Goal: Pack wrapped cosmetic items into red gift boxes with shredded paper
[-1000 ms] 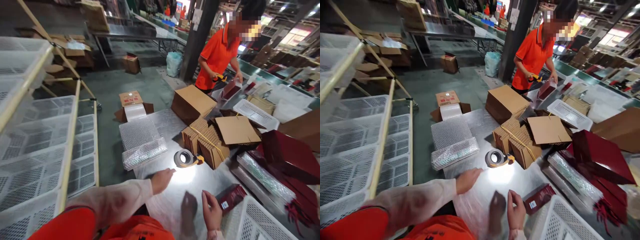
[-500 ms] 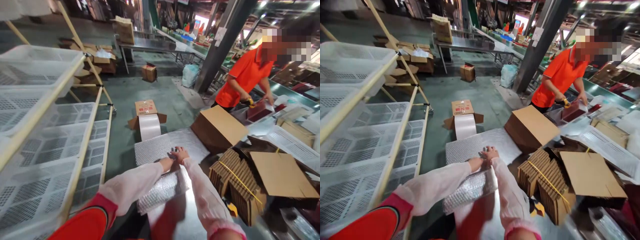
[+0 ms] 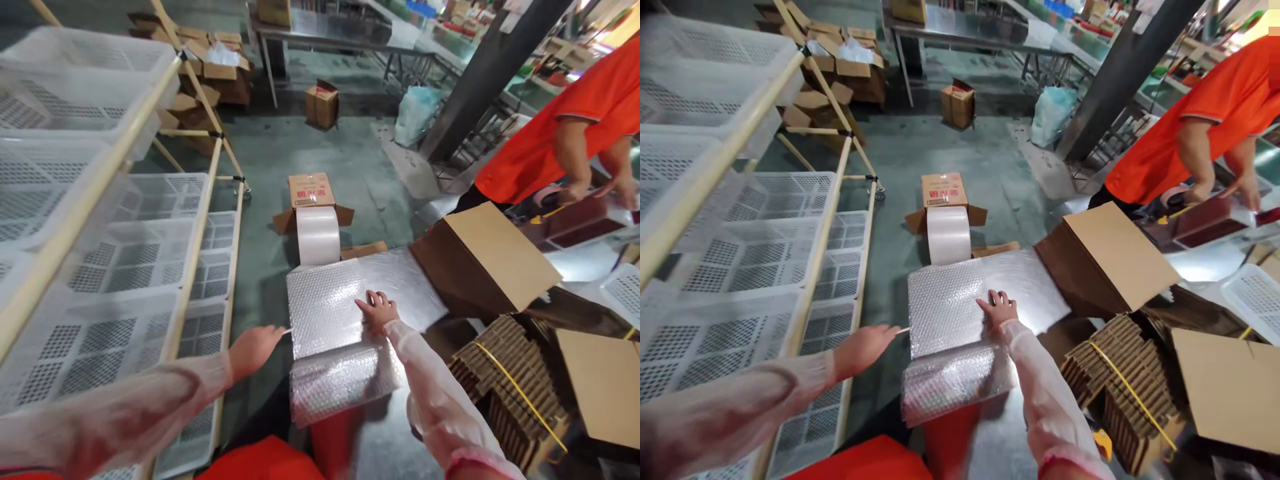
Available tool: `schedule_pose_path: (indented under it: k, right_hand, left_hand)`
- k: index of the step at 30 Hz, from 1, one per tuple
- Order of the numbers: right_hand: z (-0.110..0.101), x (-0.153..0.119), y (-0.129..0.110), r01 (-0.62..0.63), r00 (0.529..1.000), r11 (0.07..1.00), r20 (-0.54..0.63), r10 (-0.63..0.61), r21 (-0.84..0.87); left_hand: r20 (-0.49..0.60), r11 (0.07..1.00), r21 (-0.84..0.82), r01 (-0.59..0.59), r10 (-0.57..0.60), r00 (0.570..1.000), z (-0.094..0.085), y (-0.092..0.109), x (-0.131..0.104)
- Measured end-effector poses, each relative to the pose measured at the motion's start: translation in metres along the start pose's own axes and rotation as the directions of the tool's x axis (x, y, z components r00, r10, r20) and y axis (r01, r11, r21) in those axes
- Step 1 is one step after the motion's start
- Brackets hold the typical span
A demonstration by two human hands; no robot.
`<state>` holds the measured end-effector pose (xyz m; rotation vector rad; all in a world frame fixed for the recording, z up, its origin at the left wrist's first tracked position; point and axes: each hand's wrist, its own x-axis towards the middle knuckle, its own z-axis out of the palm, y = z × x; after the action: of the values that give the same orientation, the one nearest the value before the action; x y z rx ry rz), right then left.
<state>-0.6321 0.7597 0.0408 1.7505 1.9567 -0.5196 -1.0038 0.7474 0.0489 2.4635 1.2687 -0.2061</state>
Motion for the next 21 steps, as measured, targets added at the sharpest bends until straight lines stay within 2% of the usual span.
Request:
schedule_pose_path:
  k: [3,5,7,9,11,14,16,18,21]
  right_hand:
    - [-0.005,-0.009,-0.007,-0.047,0.997,0.999,-0.065,0.048,0.027]
    - [-0.004,-0.019,-0.014,-0.096,0.984,0.993,-0.146,0.106,0.075]
    - [0.003,-0.032,-0.021,-0.171,0.972,0.971,-0.134,0.195,0.168]
    - [0.015,-0.045,-0.023,-0.285,0.954,0.921,-0.017,0.300,0.265]
    - [0.029,-0.060,-0.022,-0.387,0.921,0.868,0.082,0.381,0.312]
    - [0.043,-0.080,-0.019,-0.419,0.907,0.846,0.110,0.406,0.330]
    - [0.044,-0.085,-0.019,-0.421,0.905,0.843,0.090,0.416,0.336]
    - [0.038,-0.080,-0.023,-0.363,0.927,0.868,0.037,0.374,0.339]
    - [0.028,-0.060,-0.034,-0.126,0.989,0.927,-0.024,0.144,0.352]
  left_hand:
    - [-0.180,0.996,0.006,-0.084,0.083,0.980,0.000,0.042,0.071]
    - [-0.236,0.997,0.025,-0.071,0.075,0.969,0.010,0.070,0.117]
    - [-0.280,0.997,0.037,-0.061,0.068,0.958,0.025,0.084,0.143]
    - [-0.314,0.996,0.042,-0.078,0.087,0.945,0.039,0.084,0.150]
    - [-0.327,0.993,0.046,-0.111,0.120,0.937,0.048,0.076,0.146]
    - [-0.321,0.990,0.063,-0.129,0.143,0.936,0.050,0.067,0.141]
    - [-0.325,0.989,0.083,-0.121,0.142,0.935,0.049,0.066,0.141]
    - [-0.323,0.989,0.092,-0.115,0.139,0.936,0.048,0.066,0.142]
    - [-0.307,0.988,0.094,-0.119,0.142,0.941,0.048,0.064,0.145]
